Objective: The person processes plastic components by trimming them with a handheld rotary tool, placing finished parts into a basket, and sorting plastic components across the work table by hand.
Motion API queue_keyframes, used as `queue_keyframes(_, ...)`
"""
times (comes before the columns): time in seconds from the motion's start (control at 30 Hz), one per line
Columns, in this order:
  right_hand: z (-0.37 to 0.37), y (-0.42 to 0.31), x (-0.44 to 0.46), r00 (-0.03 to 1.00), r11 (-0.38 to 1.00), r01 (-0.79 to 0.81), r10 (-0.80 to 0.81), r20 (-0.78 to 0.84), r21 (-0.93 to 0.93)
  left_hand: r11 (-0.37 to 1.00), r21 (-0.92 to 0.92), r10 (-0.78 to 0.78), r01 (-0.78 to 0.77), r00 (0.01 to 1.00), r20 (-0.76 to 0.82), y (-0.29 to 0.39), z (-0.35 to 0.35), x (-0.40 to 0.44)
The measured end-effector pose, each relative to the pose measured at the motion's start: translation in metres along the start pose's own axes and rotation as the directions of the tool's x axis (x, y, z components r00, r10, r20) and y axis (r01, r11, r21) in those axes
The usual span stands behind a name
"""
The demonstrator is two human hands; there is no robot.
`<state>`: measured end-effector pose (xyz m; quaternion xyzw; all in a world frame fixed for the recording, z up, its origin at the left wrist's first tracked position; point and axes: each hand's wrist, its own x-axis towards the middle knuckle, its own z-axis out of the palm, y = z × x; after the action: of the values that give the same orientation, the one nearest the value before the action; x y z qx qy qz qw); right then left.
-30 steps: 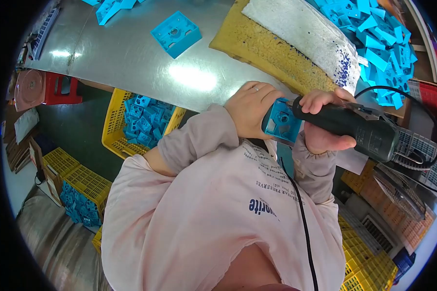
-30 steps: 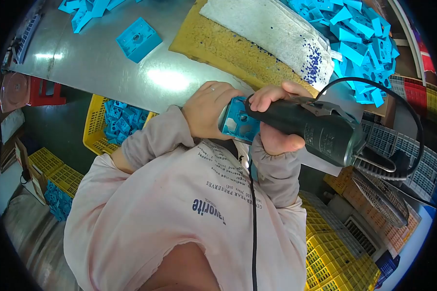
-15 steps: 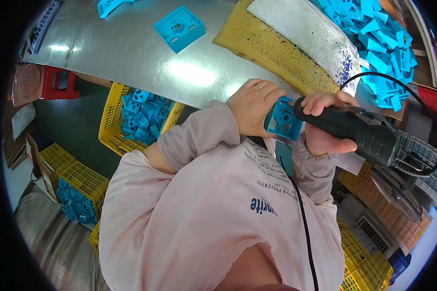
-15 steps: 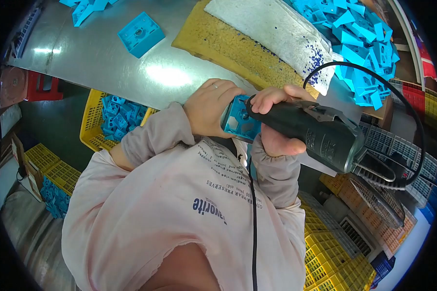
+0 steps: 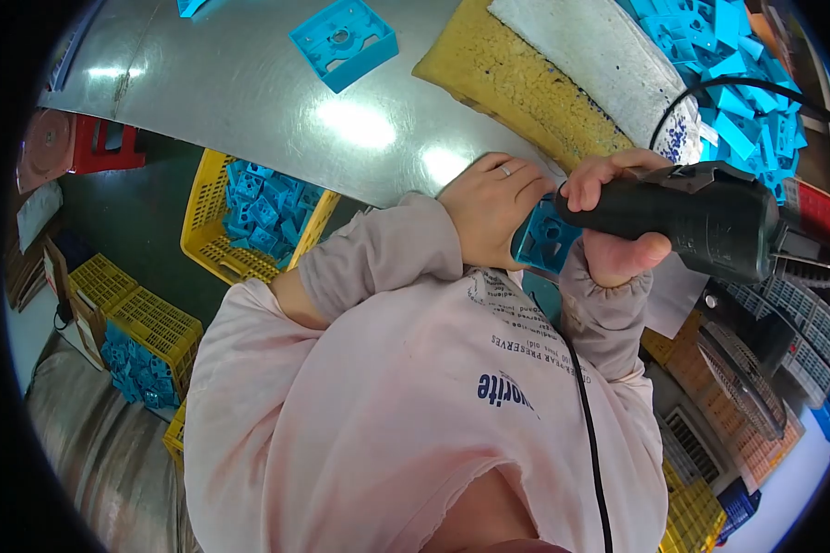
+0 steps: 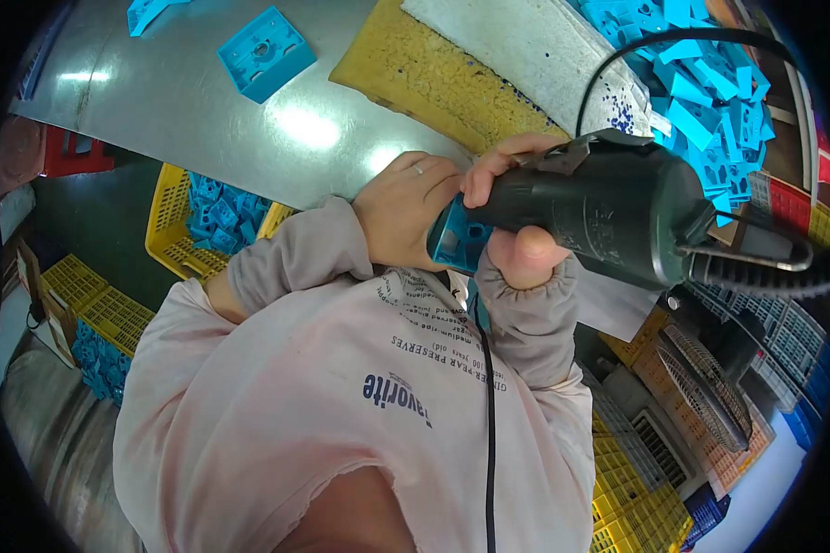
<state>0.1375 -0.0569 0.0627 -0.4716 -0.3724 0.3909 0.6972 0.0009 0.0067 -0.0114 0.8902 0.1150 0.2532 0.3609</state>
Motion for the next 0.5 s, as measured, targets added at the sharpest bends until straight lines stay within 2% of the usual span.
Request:
queue_keyframes(0.17, -0.001, -0.006, 0.012, 0.997, 0.998, -0.069, 0.069, -0.043, 0.006, 1.0, 0.02, 0.005, -0.005, 1.0, -0.006, 0.0, 0.002, -0.001)
queue_keyframes(0.27, -0.007, 0.0, 0.008, 0.999, 0.995, -0.051, 0.051, -0.006, 0.086, 1.0, 0.003, -0.01, 0.01, 1.0, -0.003, -0.001, 0.004, -0.001)
queue_keyframes(0.37, -0.004, 0.006, 0.002, 0.998, 0.999, 0.026, -0.028, 0.054, 0.03, 1.0, 0.018, -0.013, 0.013, 1.0, 0.008, 0.0, 0.002, -0.001)
queue_keyframes(0.5, -0.005, 0.004, -0.001, 0.998, 0.997, 0.067, -0.067, -0.013, 0.028, 1.0, 0.027, -0.004, 0.004, 1.0, 0.01, 0.001, 0.002, 0.001)
